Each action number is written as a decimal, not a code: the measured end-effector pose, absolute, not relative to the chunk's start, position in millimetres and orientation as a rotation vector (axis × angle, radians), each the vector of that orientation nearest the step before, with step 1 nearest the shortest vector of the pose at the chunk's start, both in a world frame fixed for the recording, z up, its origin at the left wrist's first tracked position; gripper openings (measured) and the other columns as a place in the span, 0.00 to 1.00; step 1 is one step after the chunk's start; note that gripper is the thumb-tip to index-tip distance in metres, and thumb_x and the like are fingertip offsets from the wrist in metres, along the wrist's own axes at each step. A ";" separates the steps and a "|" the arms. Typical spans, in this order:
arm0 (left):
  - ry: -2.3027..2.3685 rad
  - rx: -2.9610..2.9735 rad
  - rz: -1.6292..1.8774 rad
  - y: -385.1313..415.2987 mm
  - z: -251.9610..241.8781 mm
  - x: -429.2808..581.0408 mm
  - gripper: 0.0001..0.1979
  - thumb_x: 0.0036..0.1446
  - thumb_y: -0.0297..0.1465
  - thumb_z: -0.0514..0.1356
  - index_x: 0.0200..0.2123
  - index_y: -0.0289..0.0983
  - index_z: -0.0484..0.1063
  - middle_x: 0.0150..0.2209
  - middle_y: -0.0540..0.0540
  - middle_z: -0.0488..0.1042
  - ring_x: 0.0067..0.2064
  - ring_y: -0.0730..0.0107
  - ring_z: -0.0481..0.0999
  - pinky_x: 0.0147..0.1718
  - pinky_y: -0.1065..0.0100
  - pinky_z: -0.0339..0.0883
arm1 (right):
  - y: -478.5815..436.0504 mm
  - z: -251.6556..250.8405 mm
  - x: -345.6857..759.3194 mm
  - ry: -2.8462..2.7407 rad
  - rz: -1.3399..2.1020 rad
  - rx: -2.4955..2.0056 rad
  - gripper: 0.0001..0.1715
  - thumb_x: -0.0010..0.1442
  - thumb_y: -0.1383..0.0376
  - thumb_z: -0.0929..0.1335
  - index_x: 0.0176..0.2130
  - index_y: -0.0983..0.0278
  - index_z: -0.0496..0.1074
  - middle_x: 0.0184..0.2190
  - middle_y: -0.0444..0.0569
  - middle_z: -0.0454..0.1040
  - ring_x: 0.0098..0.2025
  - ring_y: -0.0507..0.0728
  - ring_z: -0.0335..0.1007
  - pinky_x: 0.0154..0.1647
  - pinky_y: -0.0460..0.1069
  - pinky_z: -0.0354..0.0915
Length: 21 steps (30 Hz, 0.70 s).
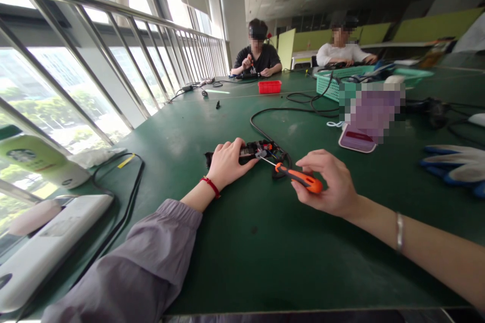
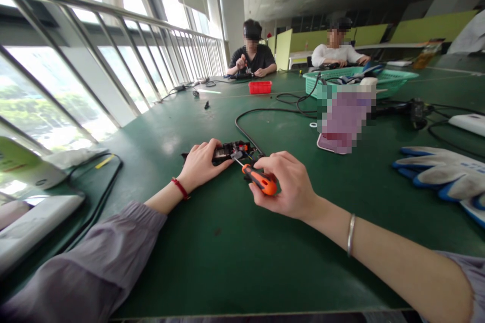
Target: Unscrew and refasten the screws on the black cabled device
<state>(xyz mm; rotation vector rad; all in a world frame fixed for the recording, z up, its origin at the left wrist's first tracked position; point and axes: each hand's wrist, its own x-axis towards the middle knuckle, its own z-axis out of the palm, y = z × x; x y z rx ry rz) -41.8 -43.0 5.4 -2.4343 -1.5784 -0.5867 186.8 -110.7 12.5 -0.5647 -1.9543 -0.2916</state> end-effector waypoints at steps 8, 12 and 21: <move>-1.355 -2.433 -0.562 -37.7 -1.5 -47.8 0.21 0.56 0.45 0.55 0.45 0.36 0.64 0.47 0.40 0.68 0.48 0.56 0.67 0.50 0.56 0.57 | -107.4 7.7 188.9 -1.897 -0.250 -0.594 0.26 0.50 0.71 0.68 0.49 0.61 0.61 0.36 0.50 0.71 0.37 0.57 0.71 0.35 0.51 0.69; -1.297 -2.472 -0.530 -32.0 -2.6 -49.8 0.21 0.57 0.44 0.54 0.46 0.35 0.66 0.47 0.40 0.68 0.49 0.56 0.67 0.53 0.54 0.57 | -102.2 21.1 184.0 -1.916 -0.195 -0.734 0.14 0.54 0.66 0.68 0.42 0.61 0.65 0.34 0.48 0.73 0.33 0.56 0.71 0.34 0.50 0.67; -0.781 -2.545 -1.000 -129.9 2.3 -29.3 0.15 0.59 0.44 0.51 0.48 0.49 0.65 0.50 0.48 0.68 0.51 0.61 0.69 0.50 0.54 0.66 | -64.0 83.5 166.2 -1.882 -0.020 -1.157 0.14 0.58 0.57 0.63 0.27 0.63 0.68 0.20 0.44 0.68 0.23 0.51 0.60 0.27 0.47 0.54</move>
